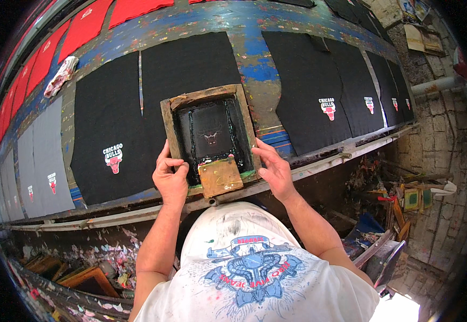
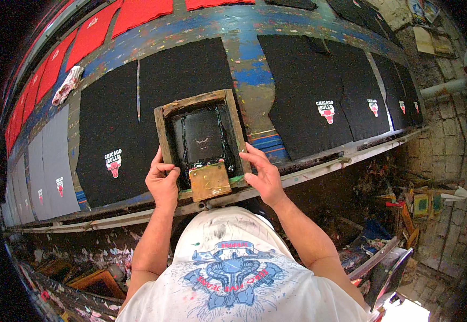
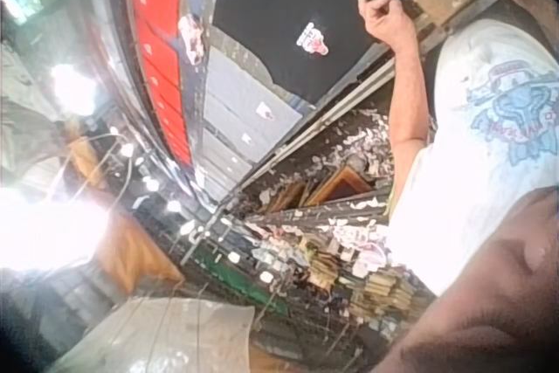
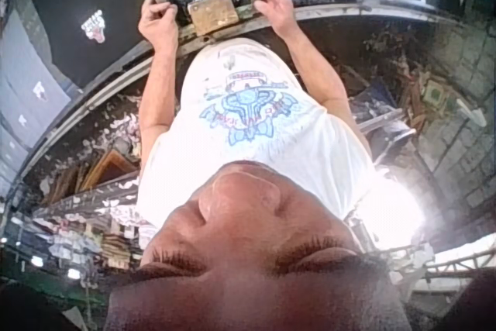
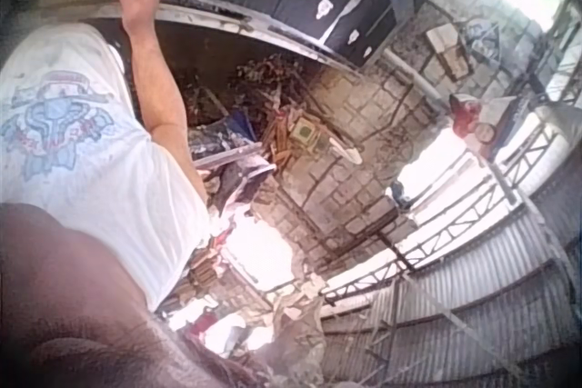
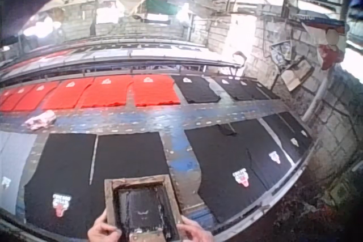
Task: The person uses a squeegee to apply black ink through a screen-printing frame onto a series of t-shirts laid out on a workbench. The shirts are printed one at a time, moving from left to right across the bench.
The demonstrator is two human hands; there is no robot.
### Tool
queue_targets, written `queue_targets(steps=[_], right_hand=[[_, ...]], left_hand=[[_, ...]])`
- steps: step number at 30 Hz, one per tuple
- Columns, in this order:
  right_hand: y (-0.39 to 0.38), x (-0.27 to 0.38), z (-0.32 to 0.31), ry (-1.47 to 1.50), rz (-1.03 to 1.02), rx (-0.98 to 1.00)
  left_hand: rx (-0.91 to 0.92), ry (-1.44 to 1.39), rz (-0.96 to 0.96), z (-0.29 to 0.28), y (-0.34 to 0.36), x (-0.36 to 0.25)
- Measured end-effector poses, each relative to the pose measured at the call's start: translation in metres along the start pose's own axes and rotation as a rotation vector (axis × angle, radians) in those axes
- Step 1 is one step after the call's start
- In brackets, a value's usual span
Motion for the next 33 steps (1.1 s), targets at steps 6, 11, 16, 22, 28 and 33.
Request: queue_targets(steps=[6,11,16,22,28,33], right_hand=[[0.001,0.006,0.000,-0.117,-0.024,-0.084],[0.002,0.058,0.025,-0.786,-0.333,-0.025],[0.006,0.068,0.081,-0.868,-0.456,0.440],[0.029,0.069,0.105,-0.962,-0.554,0.532],[0.078,0.074,0.093,-0.876,-0.407,0.682],[0.144,0.064,0.084,-0.893,-0.369,0.653]], left_hand=[[0.020,-0.046,-0.024,0.001,0.000,0.000],[0.020,-0.027,-0.021,0.000,0.001,0.001],[0.015,-0.021,-0.039,-0.001,0.001,0.003],[0.024,0.066,-0.010,0.002,-0.003,-0.005],[0.089,0.898,0.444,0.015,-0.008,-0.065],[0.186,1.188,0.541,0.023,-0.004,-0.084]])
Point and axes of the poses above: each hand's wrist, its own y-axis towards the middle knuckle, its own z-axis out of the palm, x = y × z, the point moved 8 cm from there along y, towards the middle knuckle, and after that the axes turned 6 degrees about -z, right-handed, at the moved point
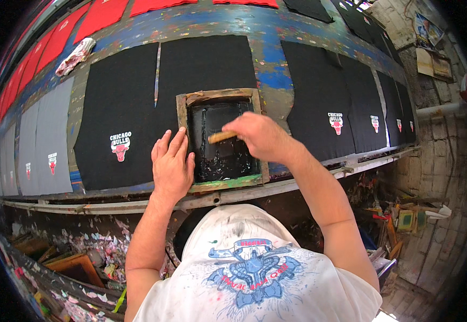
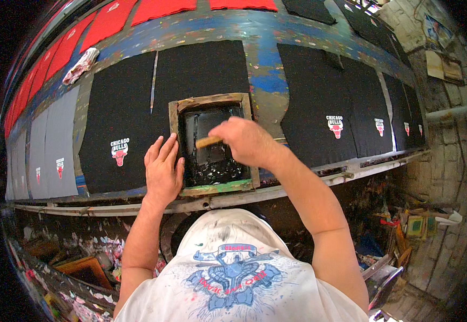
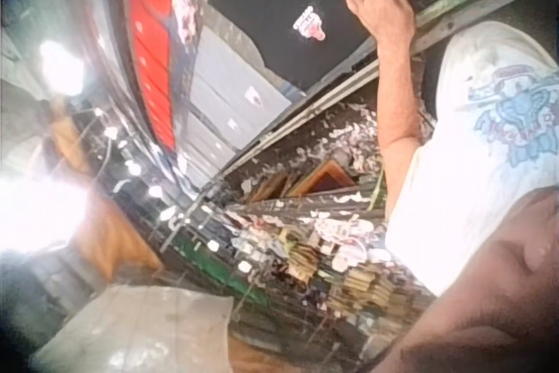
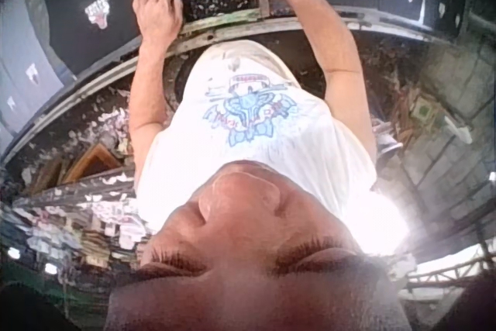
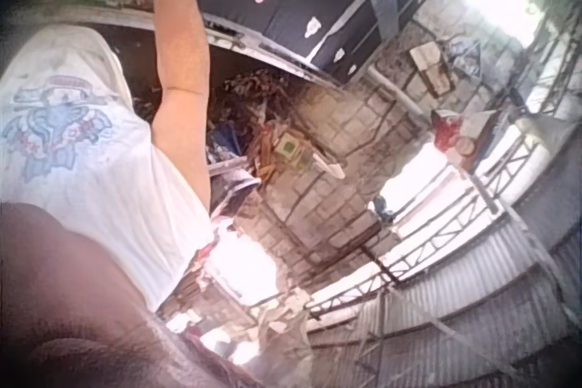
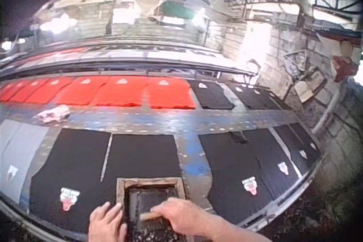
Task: The person uses a squeegee to apply black ink through a screen-printing frame onto a series of t-shirts laid out on a workbench. The shirts are printed one at a time, moving from left to right across the bench.
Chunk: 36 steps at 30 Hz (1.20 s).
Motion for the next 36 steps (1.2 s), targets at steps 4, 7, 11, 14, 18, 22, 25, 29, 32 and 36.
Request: queue_targets(steps=[4,7,11,14,18,22,25,29,32,36], right_hand=[[0.030,-0.026,-0.009,-0.035,0.012,-0.166],[0.037,-0.029,-0.013,-0.124,-0.042,-0.218],[0.021,-0.011,0.006,-0.147,-0.083,-0.147],[-0.006,0.018,0.028,-0.188,-0.098,-0.123],[-0.041,0.055,0.048,-0.166,-0.077,-0.097],[-0.064,0.079,0.057,-0.160,-0.055,-0.086],[-0.072,0.083,0.062,-0.129,-0.019,-0.040],[-0.086,0.078,0.056,0.024,0.029,-0.042],[-0.102,0.061,0.034,-0.009,0.148,-0.293],[-0.138,0.025,0.028,0.087,0.476,-0.494]], left_hand=[[0.020,0.027,0.010,-0.001,0.006,0.000],[0.035,0.048,0.003,0.001,0.007,-0.002],[0.048,0.045,-0.011,0.000,0.008,-0.004],[0.047,0.035,-0.019,0.000,0.010,-0.004],[0.023,0.031,-0.022,0.002,0.007,-0.004],[-0.046,-0.053,-0.060,0.006,-0.001,-0.001],[-0.132,-0.288,-0.156,0.016,-0.008,0.007],[-0.138,-0.616,-0.327,0.039,-0.020,0.024],[-0.164,-0.708,-0.370,0.047,-0.025,0.029],[-0.162,-0.776,-0.434,0.051,-0.028,0.031]])
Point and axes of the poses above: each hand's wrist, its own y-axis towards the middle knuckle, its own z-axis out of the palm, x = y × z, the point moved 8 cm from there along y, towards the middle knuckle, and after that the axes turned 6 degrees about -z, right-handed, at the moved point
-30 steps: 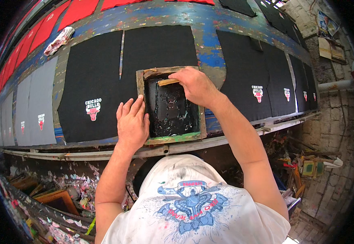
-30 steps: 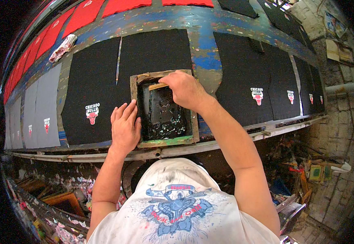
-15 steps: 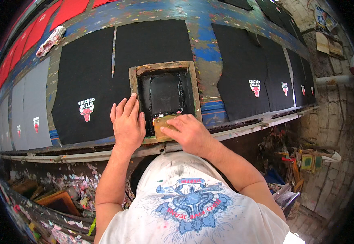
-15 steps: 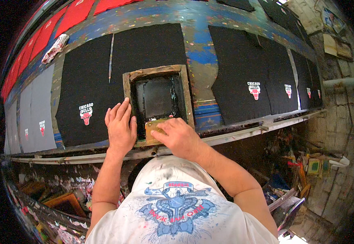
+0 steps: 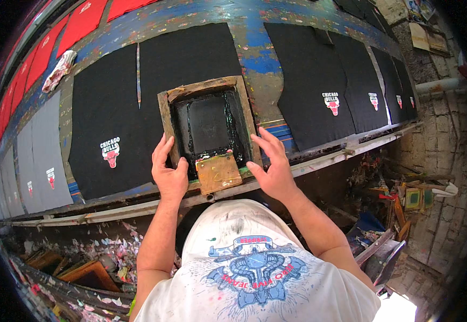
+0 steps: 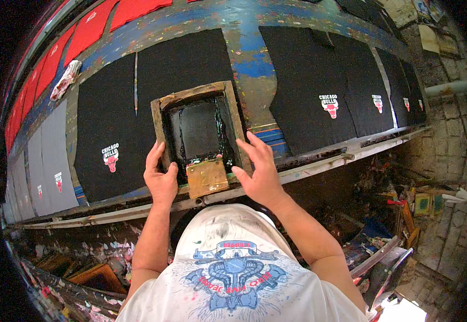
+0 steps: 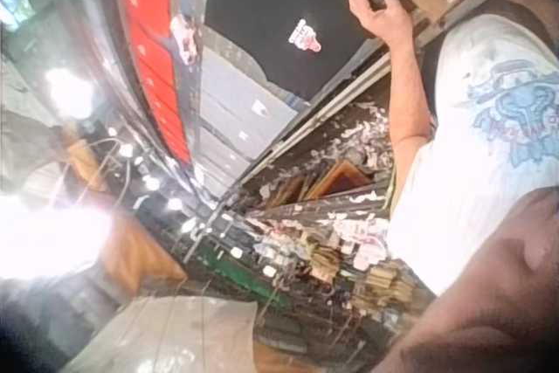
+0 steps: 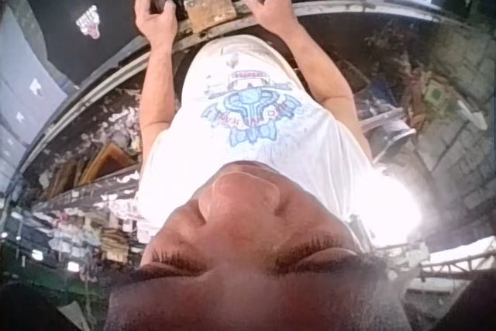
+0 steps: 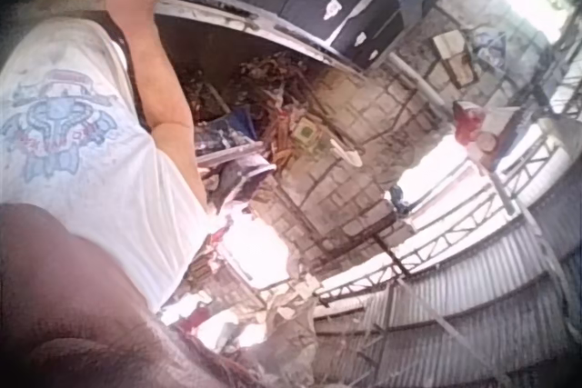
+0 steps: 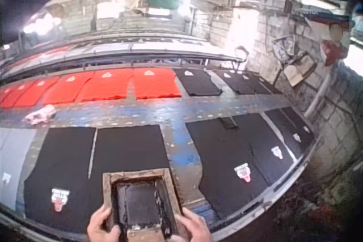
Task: The person uses a squeegee to apply black ink through a screen-printing frame onto a series of t-shirts laid out on a workbench. The shirts are printed one at a time, moving from left to right across the bench.
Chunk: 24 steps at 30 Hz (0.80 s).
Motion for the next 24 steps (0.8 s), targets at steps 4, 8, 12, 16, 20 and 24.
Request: queue_targets(steps=[4,8,12,16,20,24], right_hand=[[-0.019,-0.022,0.011,0.227,0.144,0.147],[-0.026,-0.014,0.006,0.267,0.062,0.127],[-0.019,0.008,0.006,0.424,-0.047,0.107],[-0.005,0.046,0.029,0.667,-0.172,0.202],[0.002,0.091,0.061,0.797,-0.333,0.404],[0.004,0.124,0.093,0.919,-0.396,0.549]], left_hand=[[-0.022,0.045,0.183,-0.002,-0.004,-0.023],[-0.049,-0.028,0.275,-0.012,-0.008,-0.042],[-0.024,-0.252,0.138,-0.041,-0.001,-0.037],[-0.107,-0.226,0.110,-0.111,-0.003,-0.030],[-0.214,-0.146,0.069,-0.193,-0.022,-0.026],[-0.337,-0.051,-0.027,-0.249,-0.057,-0.018]])
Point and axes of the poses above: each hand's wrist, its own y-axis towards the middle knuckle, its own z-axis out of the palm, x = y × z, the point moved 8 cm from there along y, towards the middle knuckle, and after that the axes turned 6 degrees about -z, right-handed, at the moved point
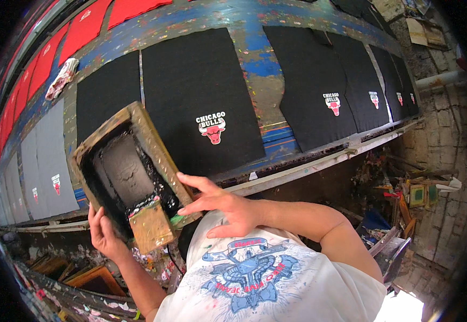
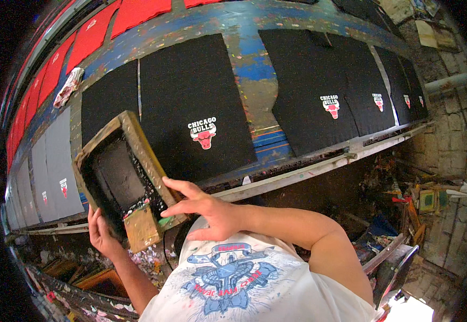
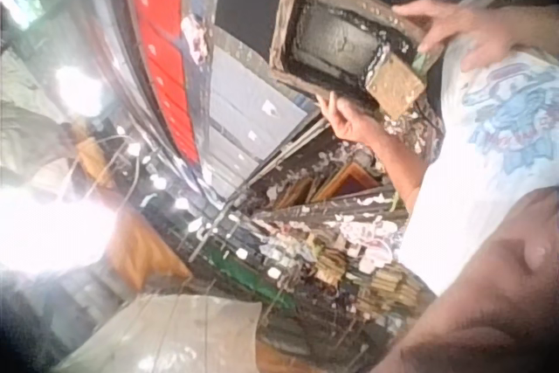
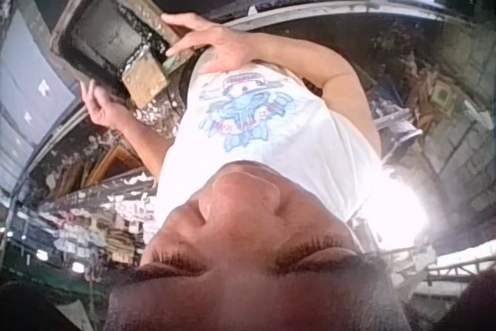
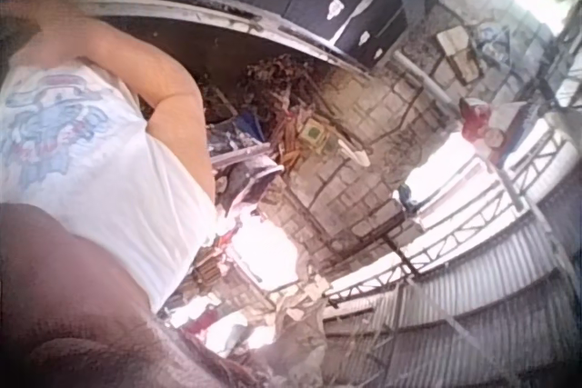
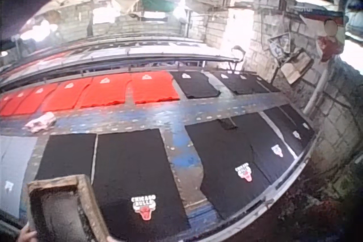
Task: The person uses a squeegee to apply black ink through a screen-printing frame onto a series of t-shirts laid out on a workbench. The shirts are printed one at a time, moving from left to right across the bench.
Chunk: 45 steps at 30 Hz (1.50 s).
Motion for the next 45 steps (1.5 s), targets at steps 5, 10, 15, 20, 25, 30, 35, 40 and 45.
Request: queue_targets(steps=[5,10,15,20,25,30,35,40,45], right_hand=[[0.014,-0.013,0.026,0.004,0.013,0.085],[0.018,-0.020,0.039,-0.015,0.037,0.115],[0.017,-0.019,0.043,-0.049,0.062,0.115],[0.010,-0.013,0.044,-0.072,0.076,0.081],[-0.004,-0.004,0.037,-0.104,0.078,0.078],[-0.026,0.009,0.023,-0.104,0.027,0.101],[-0.068,0.027,-0.004,-0.076,-0.017,0.119],[-0.128,0.053,-0.051,-0.055,-0.033,0.098],[-0.176,0.077,-0.093,-0.037,-0.024,0.087]], left_hand=[[-0.115,-0.008,-0.107,-0.045,-0.019,0.019],[-0.126,0.089,-0.099,-0.058,-0.026,0.032],[-0.083,0.048,-0.032,-0.050,-0.021,0.041],[-0.068,0.065,-0.015,-0.041,-0.018,0.042],[-0.094,-0.012,-0.120,-0.037,-0.026,0.044],[-0.065,0.031,0.030,-0.018,-0.055,0.016],[-0.121,0.028,-0.010,0.006,-0.104,-0.004],[-0.100,0.044,0.020,0.063,-0.159,-0.037],[-0.084,-0.018,-0.024,0.113,-0.203,-0.061]])
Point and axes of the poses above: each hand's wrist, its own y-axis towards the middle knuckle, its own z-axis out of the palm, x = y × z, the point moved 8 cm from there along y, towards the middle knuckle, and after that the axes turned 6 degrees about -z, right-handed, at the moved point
